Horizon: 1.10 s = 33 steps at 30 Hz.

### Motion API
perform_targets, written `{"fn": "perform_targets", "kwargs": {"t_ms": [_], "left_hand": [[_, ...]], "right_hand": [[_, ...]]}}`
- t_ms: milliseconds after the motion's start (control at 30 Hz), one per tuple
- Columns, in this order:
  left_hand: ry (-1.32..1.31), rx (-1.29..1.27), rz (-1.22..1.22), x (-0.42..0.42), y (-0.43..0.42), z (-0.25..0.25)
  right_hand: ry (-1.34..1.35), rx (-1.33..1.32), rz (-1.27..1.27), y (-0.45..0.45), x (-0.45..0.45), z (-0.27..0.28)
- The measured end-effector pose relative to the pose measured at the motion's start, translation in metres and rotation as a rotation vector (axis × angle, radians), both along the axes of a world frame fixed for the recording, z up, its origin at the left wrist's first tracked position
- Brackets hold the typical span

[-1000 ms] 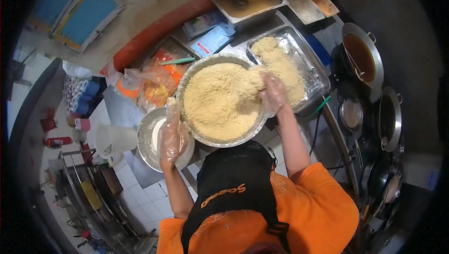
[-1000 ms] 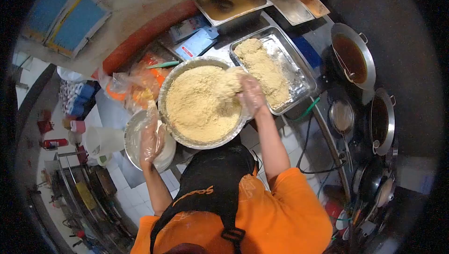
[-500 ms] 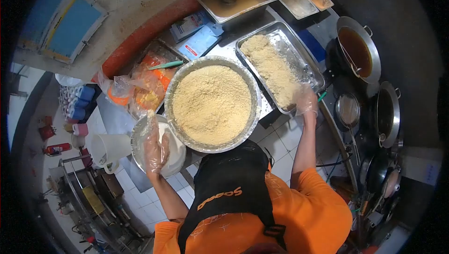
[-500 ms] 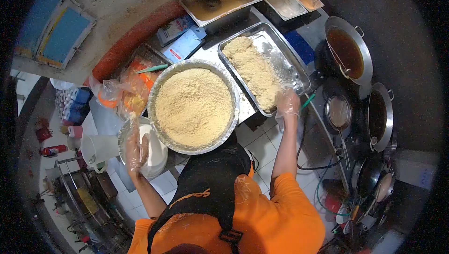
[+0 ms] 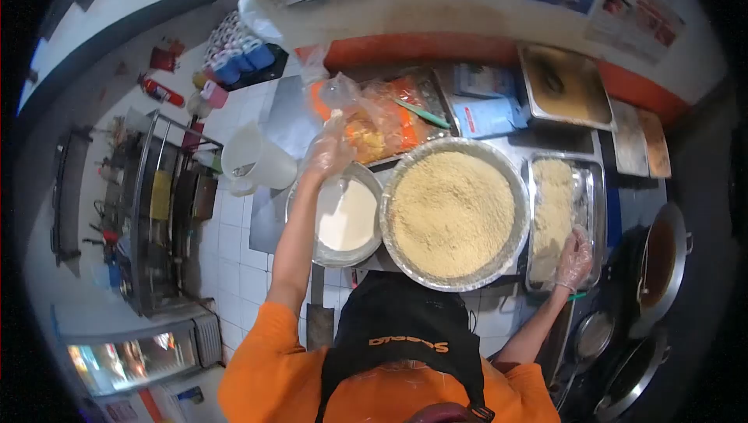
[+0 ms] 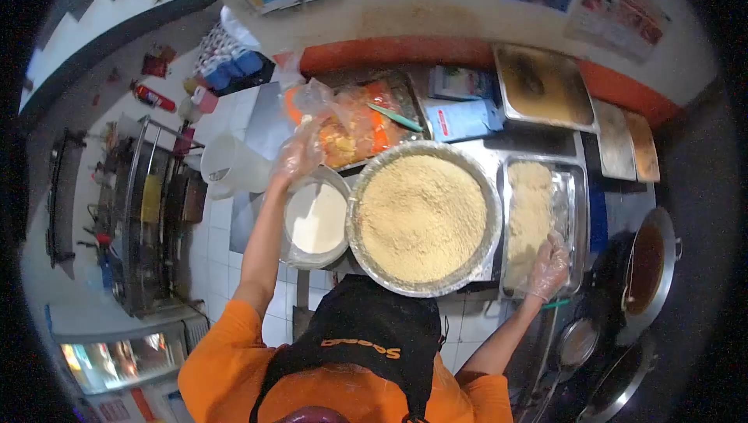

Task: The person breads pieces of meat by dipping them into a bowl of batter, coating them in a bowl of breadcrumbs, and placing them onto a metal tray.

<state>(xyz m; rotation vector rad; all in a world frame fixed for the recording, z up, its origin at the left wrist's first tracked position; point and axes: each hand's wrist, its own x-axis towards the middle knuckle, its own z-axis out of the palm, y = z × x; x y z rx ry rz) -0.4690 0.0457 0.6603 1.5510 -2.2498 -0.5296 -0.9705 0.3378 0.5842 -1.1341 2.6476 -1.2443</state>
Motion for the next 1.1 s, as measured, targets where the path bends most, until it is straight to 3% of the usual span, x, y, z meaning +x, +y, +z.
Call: {"fn": "perform_targets", "kwargs": {"t_ms": [33, 100, 133, 200, 333, 367, 433, 500, 600, 633, 700, 733, 967, 1000, 1100], "left_hand": [[0.006, -0.008, 0.025, 0.001, -0.018, -0.006], [-0.342, 0.028, 0.071, 0.006, -0.060, -0.039], [-0.332, 0.020, 0.083, 0.008, -0.073, -0.050], [-0.130, -0.423, 0.157, 0.009, -0.098, -0.065], [-0.325, -0.314, 0.149, 0.014, -0.140, -0.074], [-0.313, -0.159, 0.144, 0.022, -0.152, -0.092], [-0.300, -0.005, 0.145, 0.037, -0.173, -0.125], [-0.239, -0.173, 0.120, 0.053, -0.182, -0.152], [-0.268, -0.125, 0.136, 0.039, -0.131, -0.037], [-0.270, -0.115, 0.154, 0.049, -0.131, -0.039], [-0.013, -0.344, 0.139, 0.072, -0.135, -0.042], [0.215, -0.197, 0.271, 0.066, -0.121, -0.002], [0.340, -0.293, 0.316, 0.093, -0.118, 0.042], [0.385, -0.275, 0.318, 0.097, -0.118, 0.046], [0.410, -0.416, 0.280, 0.109, -0.123, 0.045]], "right_hand": [[-0.026, -0.039, 0.047, -0.018, 0.000, 0.008], [-0.041, -0.085, 0.106, -0.057, 0.010, 0.037], [-0.029, -0.084, 0.200, -0.081, 0.024, 0.060], [0.013, -0.092, 0.396, -0.134, 0.055, 0.086], [0.183, -0.099, 0.802, -0.247, 0.108, 0.074], [0.238, -0.140, 0.941, -0.275, 0.122, 0.066], [-0.130, 0.197, 0.997, -0.339, 0.148, 0.017], [0.240, 0.762, 0.982, -0.366, 0.197, 0.057], [0.408, 0.797, 1.128, -0.414, 0.216, -0.014], [0.412, 0.801, 1.148, -0.418, 0.220, -0.022], [0.399, 0.848, 1.199, -0.429, 0.223, -0.033], [0.444, 0.890, 1.170, -0.437, 0.222, -0.047], [0.644, 0.884, 1.169, -0.459, 0.233, -0.049], [0.328, 0.753, 0.982, -0.466, 0.220, -0.067], [0.384, 0.806, 0.985, -0.456, 0.224, -0.038]]}}
